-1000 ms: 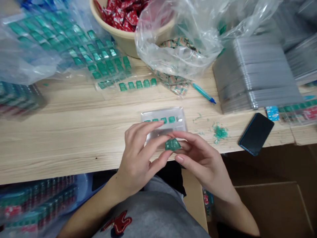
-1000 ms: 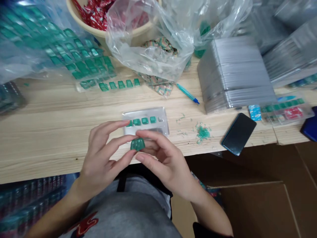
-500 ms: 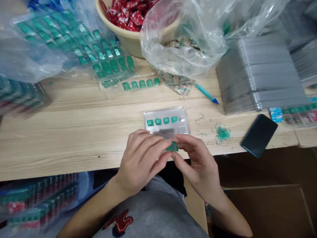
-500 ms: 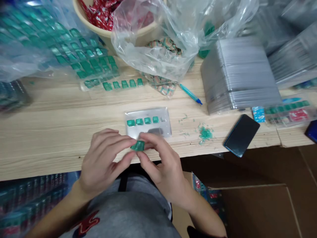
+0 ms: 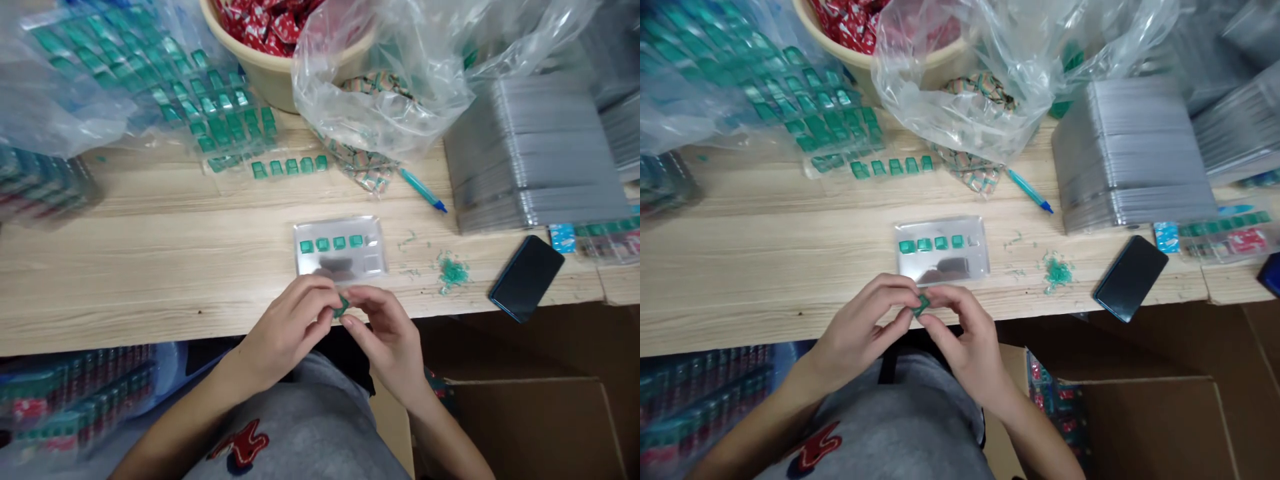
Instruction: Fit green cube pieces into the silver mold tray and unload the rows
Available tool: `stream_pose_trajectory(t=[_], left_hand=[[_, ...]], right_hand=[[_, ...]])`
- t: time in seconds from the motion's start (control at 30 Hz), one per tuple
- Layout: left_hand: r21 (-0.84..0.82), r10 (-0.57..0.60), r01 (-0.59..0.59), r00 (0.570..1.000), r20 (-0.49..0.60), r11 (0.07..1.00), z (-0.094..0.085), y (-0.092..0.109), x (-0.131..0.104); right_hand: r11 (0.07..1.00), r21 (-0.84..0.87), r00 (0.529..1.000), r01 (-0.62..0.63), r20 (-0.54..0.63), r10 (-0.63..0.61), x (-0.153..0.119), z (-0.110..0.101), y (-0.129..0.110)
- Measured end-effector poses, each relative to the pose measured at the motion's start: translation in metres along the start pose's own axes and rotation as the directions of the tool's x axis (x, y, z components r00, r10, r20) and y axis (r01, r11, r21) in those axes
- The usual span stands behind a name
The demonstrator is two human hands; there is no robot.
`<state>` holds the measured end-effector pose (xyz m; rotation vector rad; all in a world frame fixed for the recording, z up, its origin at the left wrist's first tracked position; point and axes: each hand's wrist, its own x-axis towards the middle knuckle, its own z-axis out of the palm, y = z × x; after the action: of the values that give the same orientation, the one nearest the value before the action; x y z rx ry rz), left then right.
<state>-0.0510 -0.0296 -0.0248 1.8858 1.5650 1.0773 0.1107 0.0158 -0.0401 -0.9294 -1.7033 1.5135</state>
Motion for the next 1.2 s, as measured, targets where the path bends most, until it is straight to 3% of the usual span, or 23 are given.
stream_pose_trajectory(t=[0.1, 0.2, 0.27, 0.33, 0.4, 0.53, 0.63, 0.77, 0.87, 1.0, 1.2], left_hand=[[-0.095, -0.036, 0.033, 0.999, -0.027, 0.995, 0.001, 0.000, -0.002], [-0.153, -0.075, 0.056, 0.990, -0.123, 0.987, 0.006, -0.001, -0.004], [-0.259, -0.175, 0.130, 0.971, -0.162, 0.957, 0.008, -0.001, -0.005], [-0.346, -0.266, 0.205, 0.954, -0.138, 0.916, 0.007, -0.002, -0.006], [-0.358, -0.281, 0.232, 0.956, -0.090, 0.905, 0.005, -0.002, -0.005], [-0.233, -0.148, 0.139, 0.989, -0.023, 0.963, 0.004, -0.007, -0.004], [0.036, -0.058, 0.058, 0.998, -0.007, 0.998, 0.006, -0.020, -0.003], [0.379, 0.024, -0.050, 0.997, 0.073, 0.924, 0.010, -0.039, -0.001], [0.414, 0.014, -0.064, 0.992, 0.124, 0.908, 0.010, -0.046, 0.001], [0.378, -0.028, -0.042, 0.984, 0.179, 0.925, 0.007, -0.048, 0.006], [0.374, -0.055, -0.059, 0.957, 0.285, 0.925, 0.002, -0.049, 0.012]], right_hand=[[0.991, 0.117, 0.998, -0.066, 0.021, 0.064, 0.005, 0.000, -0.002], [0.998, 0.057, 1.000, 0.001, -0.005, -0.001, 0.009, 0.000, -0.005], [0.998, 0.026, 0.999, 0.050, -0.007, -0.049, 0.009, 0.001, -0.005], [0.998, 0.012, 0.998, 0.067, 0.006, -0.067, 0.009, 0.001, -0.004], [0.999, 0.023, 0.998, 0.047, 0.040, -0.048, 0.009, 0.000, -0.003], [0.999, 0.024, 0.991, 0.021, 0.130, -0.024, 0.018, -0.018, -0.002], [0.974, -0.199, 0.987, 0.110, 0.133, -0.084, 0.042, -0.048, 0.006], [0.856, -0.481, 0.981, 0.191, 0.116, -0.154, 0.082, -0.084, 0.026], [0.821, -0.521, 0.964, 0.234, 0.234, -0.126, 0.101, -0.090, 0.035], [0.772, -0.558, 0.922, 0.305, 0.377, -0.092, 0.106, -0.081, 0.031], [0.743, -0.588, 0.918, 0.319, 0.388, -0.087, 0.106, -0.078, 0.030]])
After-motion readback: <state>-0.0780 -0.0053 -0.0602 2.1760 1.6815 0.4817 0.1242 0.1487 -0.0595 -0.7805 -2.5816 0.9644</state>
